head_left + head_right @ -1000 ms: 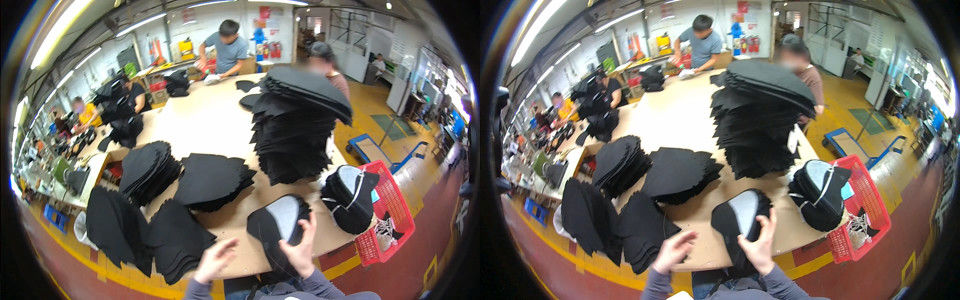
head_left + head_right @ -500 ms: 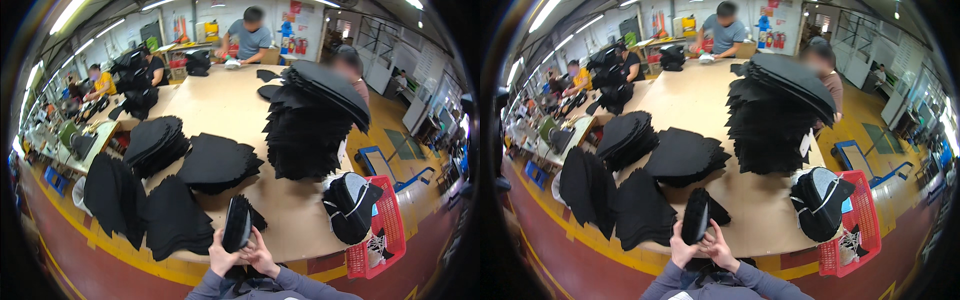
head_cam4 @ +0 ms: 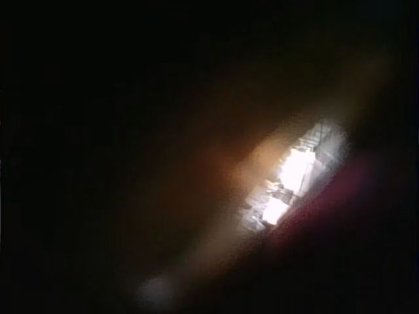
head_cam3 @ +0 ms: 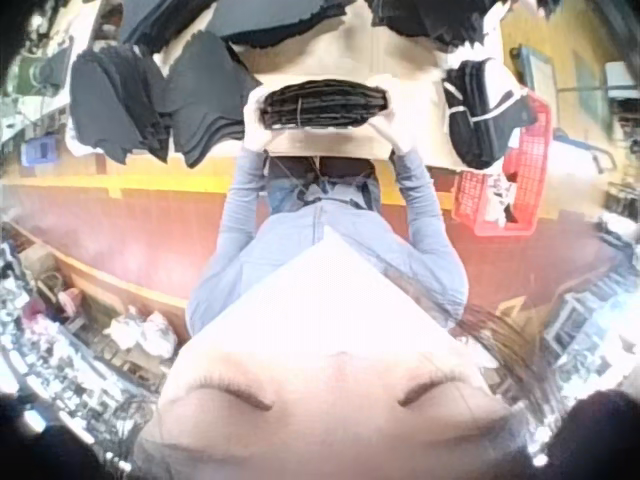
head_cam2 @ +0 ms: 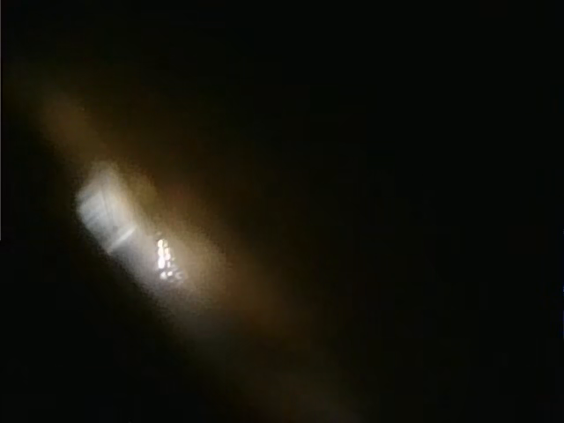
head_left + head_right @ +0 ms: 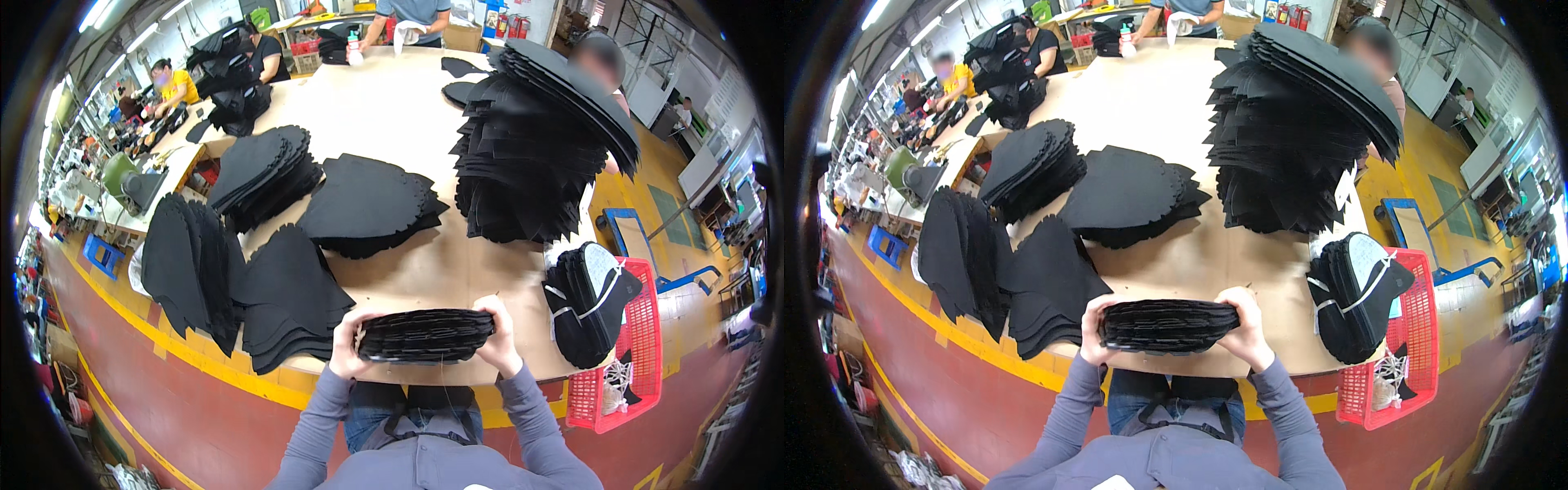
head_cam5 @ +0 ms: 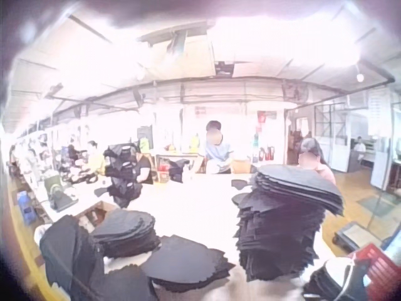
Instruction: The person repeatedly picks up black fabric pieces from a table, aligns them into neat stacks, and places them back down. The person also ties a bundle of stacked pieces with a white string. The work occurs at a large table in a factory setting with other workers visible in the background.
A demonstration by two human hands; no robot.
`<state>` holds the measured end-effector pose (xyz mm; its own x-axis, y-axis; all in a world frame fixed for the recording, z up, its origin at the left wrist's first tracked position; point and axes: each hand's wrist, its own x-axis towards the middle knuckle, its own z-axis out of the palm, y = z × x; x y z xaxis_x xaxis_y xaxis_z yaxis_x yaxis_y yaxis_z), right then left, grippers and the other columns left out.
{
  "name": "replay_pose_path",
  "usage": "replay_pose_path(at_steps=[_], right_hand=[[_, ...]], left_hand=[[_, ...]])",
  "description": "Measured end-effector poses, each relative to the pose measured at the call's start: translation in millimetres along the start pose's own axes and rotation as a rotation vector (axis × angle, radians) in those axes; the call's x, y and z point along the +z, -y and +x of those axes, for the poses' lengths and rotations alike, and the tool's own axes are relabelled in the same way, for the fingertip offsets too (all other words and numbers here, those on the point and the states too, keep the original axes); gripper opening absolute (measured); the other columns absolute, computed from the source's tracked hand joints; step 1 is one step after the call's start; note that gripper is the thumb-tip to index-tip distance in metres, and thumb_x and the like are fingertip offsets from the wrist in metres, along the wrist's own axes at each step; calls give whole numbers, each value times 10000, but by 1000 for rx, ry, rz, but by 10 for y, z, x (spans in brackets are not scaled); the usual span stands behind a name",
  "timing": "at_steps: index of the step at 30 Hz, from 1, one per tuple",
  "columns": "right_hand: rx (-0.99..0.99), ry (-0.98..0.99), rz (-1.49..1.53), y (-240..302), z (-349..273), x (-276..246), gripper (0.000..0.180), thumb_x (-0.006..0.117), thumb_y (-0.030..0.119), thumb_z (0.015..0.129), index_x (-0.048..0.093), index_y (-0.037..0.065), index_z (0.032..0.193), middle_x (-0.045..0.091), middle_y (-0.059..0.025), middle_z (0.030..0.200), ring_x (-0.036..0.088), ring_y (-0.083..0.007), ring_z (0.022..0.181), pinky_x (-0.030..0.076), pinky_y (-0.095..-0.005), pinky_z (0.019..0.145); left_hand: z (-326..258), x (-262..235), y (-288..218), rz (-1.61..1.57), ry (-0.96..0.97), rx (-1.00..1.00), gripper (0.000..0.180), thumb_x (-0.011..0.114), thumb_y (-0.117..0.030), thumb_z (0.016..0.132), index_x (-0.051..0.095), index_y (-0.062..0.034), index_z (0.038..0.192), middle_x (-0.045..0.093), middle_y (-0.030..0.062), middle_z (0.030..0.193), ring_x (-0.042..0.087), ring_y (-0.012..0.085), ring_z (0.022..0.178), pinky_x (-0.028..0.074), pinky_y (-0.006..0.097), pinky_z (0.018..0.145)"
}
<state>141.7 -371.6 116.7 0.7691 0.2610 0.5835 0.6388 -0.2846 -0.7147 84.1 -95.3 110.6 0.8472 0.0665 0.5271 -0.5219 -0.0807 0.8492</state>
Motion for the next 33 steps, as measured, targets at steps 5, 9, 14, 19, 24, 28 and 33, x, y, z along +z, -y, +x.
replay_pose_path(at_steps=[5, 9, 14, 19, 24, 28, 33], right_hand=[[71, -52, -3, -308, -480, 202, 477, 777, -14, 643, 551, 72, 1055, 610, -102, 1004, 592, -253, 993, 458, -355, 904], [439, -105, 186, -152, -298, 38, 520, 803, -75, 664, 586, 12, 1128, 642, -81, 1064, 622, -169, 996, 497, -304, 915], [585, -67, 527, -386, -617, -75, 402, 716, 10, 781, 568, 27, 1154, 613, -72, 1078, 614, -171, 973, 490, -305, 902], [473, -137, 405, -428, -421, 79, 251, 608, 58, 865, 578, 51, 1115, 612, -69, 1045, 599, -159, 991, 458, -297, 947], [237, -111, 358, -455, -506, -53, 333, 716, 2, 726, 566, 31, 1023, 571, -81, 988, 575, -196, 929, 454, -287, 882], [276, 60, 121, -489, -330, -83, 348, 715, 55, 707, 600, 50, 1036, 657, -122, 1143, 608, -286, 1068, 460, -368, 934], [227, 26, 231, -386, -383, -160, 316, 722, 28, 697, 591, 66, 982, 640, -113, 1052, 595, -245, 1032, 449, -339, 928]], left_hand=[[-241, 387, 792, 30, -41, -137, 724, 771, -37, 721, 419, -59, 1353, 515, 107, 1254, 508, 228, 1151, 373, 365, 1049], [259, 454, 365, 125, 173, -206, 778, 815, -53, 690, 413, -89, 1355, 478, 102, 1158, 497, 234, 1130, 407, 336, 993], [175, 320, 487, -119, 319, -323, 845, 845, -85, 672, 405, -100, 1393, 494, 104, 1215, 513, 243, 1158, 409, 345, 1026], [87, 381, 611, 59, 258, -145, 732, 808, -128, 719, 462, -60, 1361, 559, 122, 1249, 542, 256, 1179, 392, 364, 1060], [6, 429, 409, -90, 170, -217, 668, 825, -36, 686, 504, -72, 1271, 612, 89, 1154, 596, 181, 1084, 454, 315, 982], [7, 221, 708, 360, 352, -143, 529, 792, -177, 710, 602, -76, 1194, 617, 103, 1215, 543, 327, 1180, 400, 414, 1044], [-144, 279, 645, 153, 337, -159, 520, 781, -74, 718, 578, -75, 1196, 621, 118, 1139, 580, 268, 1131, 447, 371, 996]])
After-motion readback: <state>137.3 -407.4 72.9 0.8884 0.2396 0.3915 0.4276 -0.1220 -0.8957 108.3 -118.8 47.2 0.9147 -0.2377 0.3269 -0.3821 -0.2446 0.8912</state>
